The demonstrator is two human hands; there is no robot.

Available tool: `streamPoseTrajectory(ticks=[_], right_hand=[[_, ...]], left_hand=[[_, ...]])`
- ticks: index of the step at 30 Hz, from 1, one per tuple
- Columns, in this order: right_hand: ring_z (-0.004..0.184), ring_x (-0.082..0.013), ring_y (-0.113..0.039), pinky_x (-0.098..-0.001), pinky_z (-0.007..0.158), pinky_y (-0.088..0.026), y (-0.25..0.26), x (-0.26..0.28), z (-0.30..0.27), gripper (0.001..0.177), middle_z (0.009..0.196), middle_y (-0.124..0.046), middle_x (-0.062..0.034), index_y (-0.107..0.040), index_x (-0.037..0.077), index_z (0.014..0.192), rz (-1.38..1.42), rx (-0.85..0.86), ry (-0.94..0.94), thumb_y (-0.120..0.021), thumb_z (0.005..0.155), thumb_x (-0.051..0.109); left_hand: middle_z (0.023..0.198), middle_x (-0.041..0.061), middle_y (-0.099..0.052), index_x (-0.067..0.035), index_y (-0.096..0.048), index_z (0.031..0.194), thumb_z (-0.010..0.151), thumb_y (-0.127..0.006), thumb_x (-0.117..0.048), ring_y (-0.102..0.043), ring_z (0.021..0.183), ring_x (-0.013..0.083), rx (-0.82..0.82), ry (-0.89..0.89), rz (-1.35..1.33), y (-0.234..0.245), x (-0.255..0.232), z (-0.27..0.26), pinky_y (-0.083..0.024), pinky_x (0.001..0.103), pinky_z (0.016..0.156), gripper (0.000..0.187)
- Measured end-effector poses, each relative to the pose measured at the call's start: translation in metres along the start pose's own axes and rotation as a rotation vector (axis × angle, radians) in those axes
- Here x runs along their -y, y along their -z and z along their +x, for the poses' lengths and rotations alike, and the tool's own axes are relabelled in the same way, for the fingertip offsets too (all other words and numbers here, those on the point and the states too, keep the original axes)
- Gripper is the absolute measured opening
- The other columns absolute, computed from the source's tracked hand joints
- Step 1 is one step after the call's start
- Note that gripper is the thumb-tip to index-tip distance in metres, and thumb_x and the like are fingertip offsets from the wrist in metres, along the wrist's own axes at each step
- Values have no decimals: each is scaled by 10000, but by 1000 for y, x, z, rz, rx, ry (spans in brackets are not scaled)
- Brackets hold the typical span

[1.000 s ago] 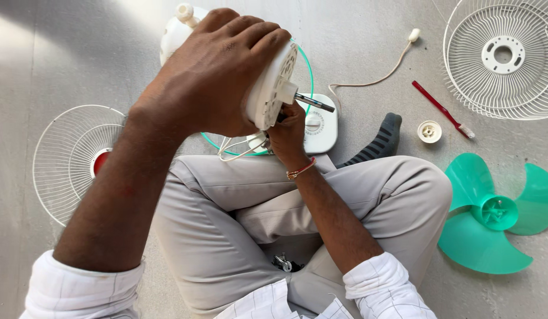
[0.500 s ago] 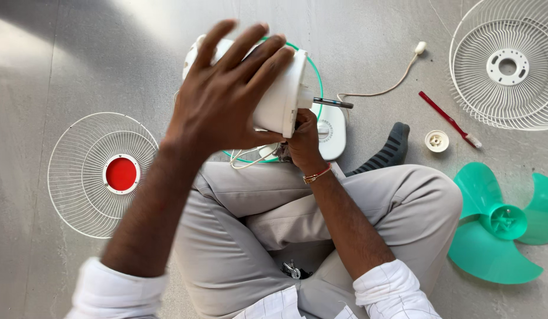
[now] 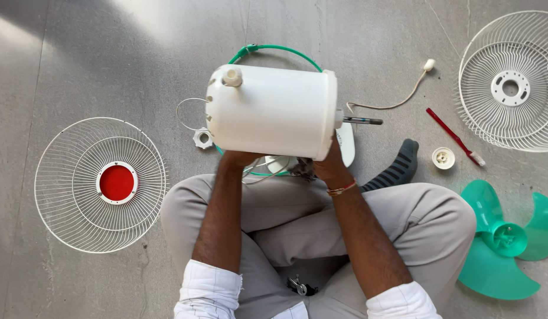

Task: The person sits on the floor and disassembles a white fan motor housing to access the internal components. They use a cloth to wipe dust and debris from the motor coils and shaft, cleaning the exposed parts thoroughly.

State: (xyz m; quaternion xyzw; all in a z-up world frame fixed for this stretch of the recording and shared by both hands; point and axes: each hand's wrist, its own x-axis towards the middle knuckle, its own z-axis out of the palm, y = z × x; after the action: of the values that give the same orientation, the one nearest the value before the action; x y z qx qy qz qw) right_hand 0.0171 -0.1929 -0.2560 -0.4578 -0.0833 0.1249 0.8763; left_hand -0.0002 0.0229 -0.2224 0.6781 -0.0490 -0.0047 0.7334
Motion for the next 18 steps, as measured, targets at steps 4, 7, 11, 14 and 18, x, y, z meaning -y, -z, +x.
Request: streamPoseTrajectory(ticks=[4, 7, 11, 14, 18], right_hand=[[1102, -145, -655, -319, 943, -573, 9, 36, 0, 548, 1229, -656, -44, -499, 63, 1376, -480, 107, 17, -785, 909, 95], [1092, -149, -657, -320, 936, -572, -1, 99, 4, 544, 1220, -658, -46, -505, 61, 1366, -915, 282, 98, -788, 904, 101], [1080, -153, -659, -322, 928, -572, -22, 153, 5, 538, 1208, -661, -50, -512, 57, 1353, -1229, 494, 197, -792, 896, 108], [1071, -157, -661, -323, 921, -572, -34, 165, 13, 534, 1199, -662, -52, -518, 55, 1344, -1323, 534, 265, -794, 891, 114], [1059, -161, -663, -325, 912, -572, -42, 172, 22, 529, 1187, -665, -56, -525, 52, 1331, -1377, 515, 340, -798, 883, 122]], left_hand=[[1262, 103, -675, -27, -597, 1330, 702, -998, -270, -640, 1218, 246, 11, -21, -8, -7, 11, 3, -551, 413, 1068, 784], [1269, 103, -673, -28, -589, 1340, 695, -1000, -277, -638, 1223, 246, 3, -40, 0, -14, 8, 0, -550, 413, 1073, 804], [1279, 104, -669, -29, -579, 1352, 686, -1003, -287, -636, 1229, 245, 22, -58, 11, -30, 3, 1, -549, 413, 1078, 831], [1286, 104, -666, -30, -571, 1362, 679, -1005, -294, -634, 1234, 245, 39, -73, 18, -43, 3, 0, -548, 414, 1083, 851], [1296, 104, -662, -32, -560, 1375, 670, -1007, -304, -632, 1241, 244, 42, -69, 40, -49, 4, -9, -547, 414, 1089, 878]])
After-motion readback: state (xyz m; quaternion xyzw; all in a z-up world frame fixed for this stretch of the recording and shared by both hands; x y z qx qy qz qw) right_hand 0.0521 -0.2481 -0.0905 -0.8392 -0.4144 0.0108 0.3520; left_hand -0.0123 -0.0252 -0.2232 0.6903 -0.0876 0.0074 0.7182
